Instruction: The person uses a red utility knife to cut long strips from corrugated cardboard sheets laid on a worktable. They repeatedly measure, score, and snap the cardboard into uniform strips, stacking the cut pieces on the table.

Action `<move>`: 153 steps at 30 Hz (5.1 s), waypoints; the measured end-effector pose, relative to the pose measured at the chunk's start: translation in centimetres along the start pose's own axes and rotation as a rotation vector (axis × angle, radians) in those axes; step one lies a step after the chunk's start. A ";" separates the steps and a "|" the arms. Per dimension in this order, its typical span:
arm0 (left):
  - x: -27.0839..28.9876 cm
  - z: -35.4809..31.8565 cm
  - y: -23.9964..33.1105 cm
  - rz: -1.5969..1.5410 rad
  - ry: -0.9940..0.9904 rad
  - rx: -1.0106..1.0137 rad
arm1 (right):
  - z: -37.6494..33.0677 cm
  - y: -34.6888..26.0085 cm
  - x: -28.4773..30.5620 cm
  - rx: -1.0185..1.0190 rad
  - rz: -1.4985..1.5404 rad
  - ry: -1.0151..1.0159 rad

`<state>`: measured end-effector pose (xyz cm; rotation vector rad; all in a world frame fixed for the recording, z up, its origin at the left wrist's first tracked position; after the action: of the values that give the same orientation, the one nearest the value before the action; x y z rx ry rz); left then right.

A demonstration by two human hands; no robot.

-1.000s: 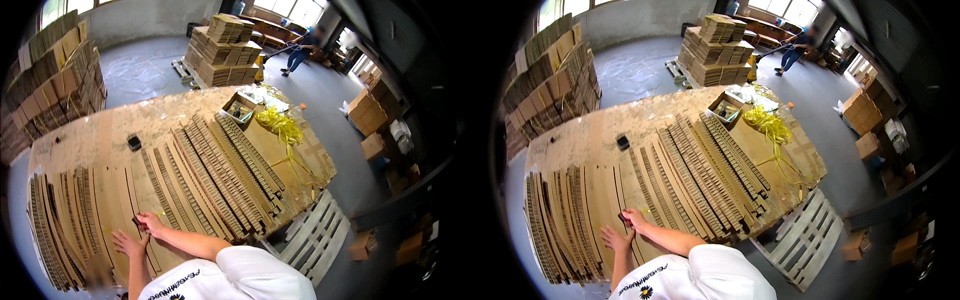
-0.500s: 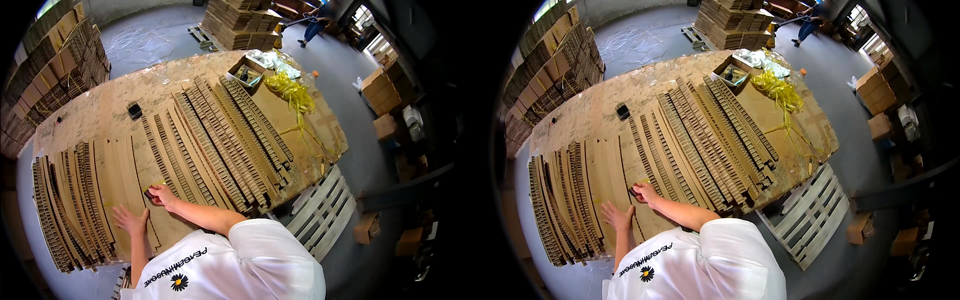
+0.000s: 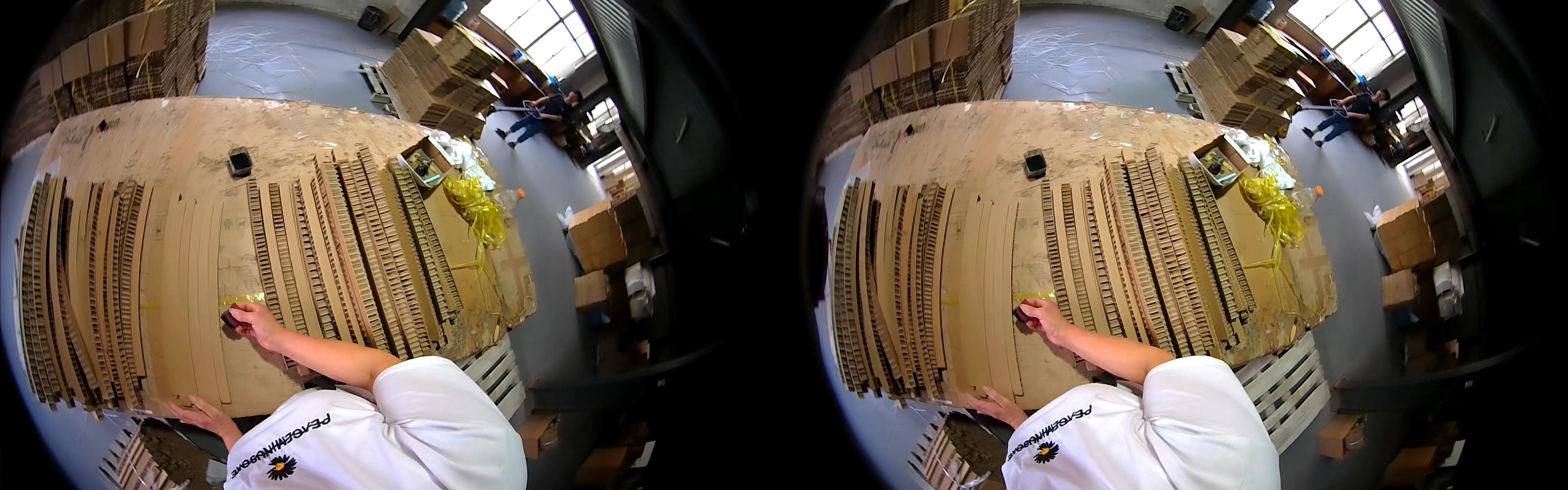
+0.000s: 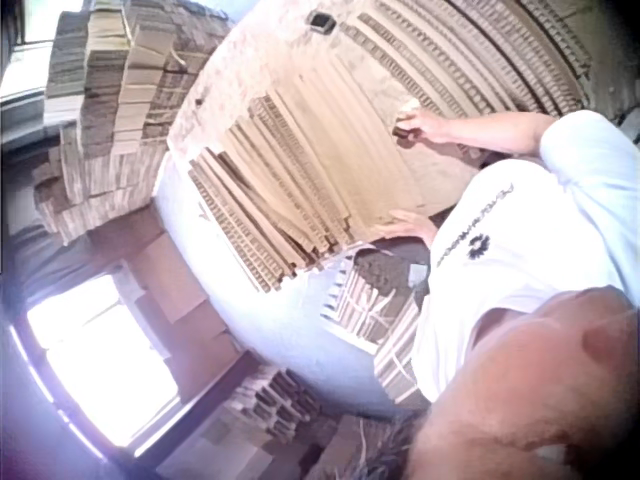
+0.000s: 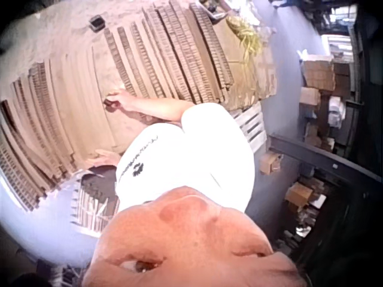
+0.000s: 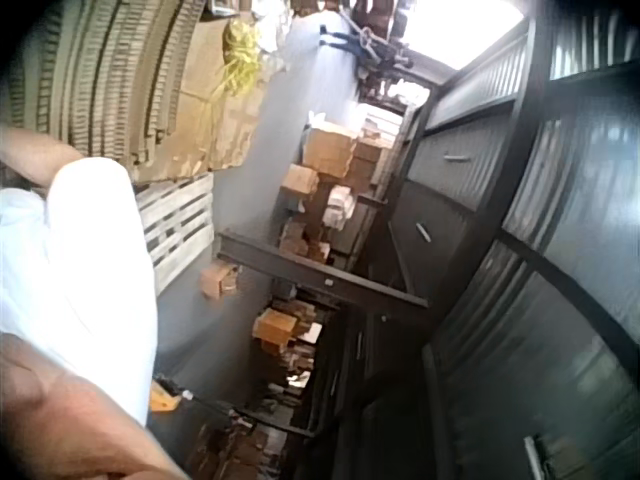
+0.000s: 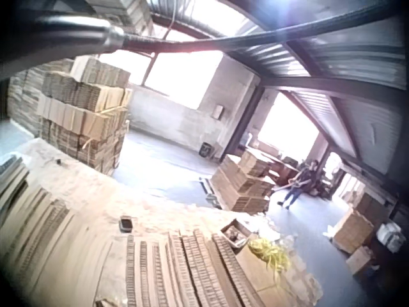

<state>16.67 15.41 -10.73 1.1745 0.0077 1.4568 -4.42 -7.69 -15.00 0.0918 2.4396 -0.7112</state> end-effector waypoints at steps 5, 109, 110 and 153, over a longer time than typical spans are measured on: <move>-2.1 0.5 -0.9 0.029 0.093 -0.022 | 1.2 0.5 -1.5 -0.009 0.134 -0.058; -10.7 9.6 6.2 0.062 -0.847 -0.114 | 11.8 -20.4 -13.8 0.619 -1.366 -0.385; -10.8 10.0 6.5 0.098 -0.811 -0.173 | 12.1 -21.0 -13.8 0.639 -1.383 -0.383; -14.7 20.9 6.4 -0.190 -0.399 -0.025 | 12.3 -20.8 -16.8 0.872 -1.765 -0.464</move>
<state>22.08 -9.94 -5.86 1.3873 -0.1695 1.0372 11.19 -30.11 -4.25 -1.7598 1.0410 -2.0453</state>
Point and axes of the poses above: each hand's wrist, its own z-axis towards the middle knuckle, its own x-axis out of the back of the hand, y = z × x, the point moved 8 cm from there along z, towards the middle knuckle, and after that the axes turned 14 degrees about -x, right-handed, at the moved point
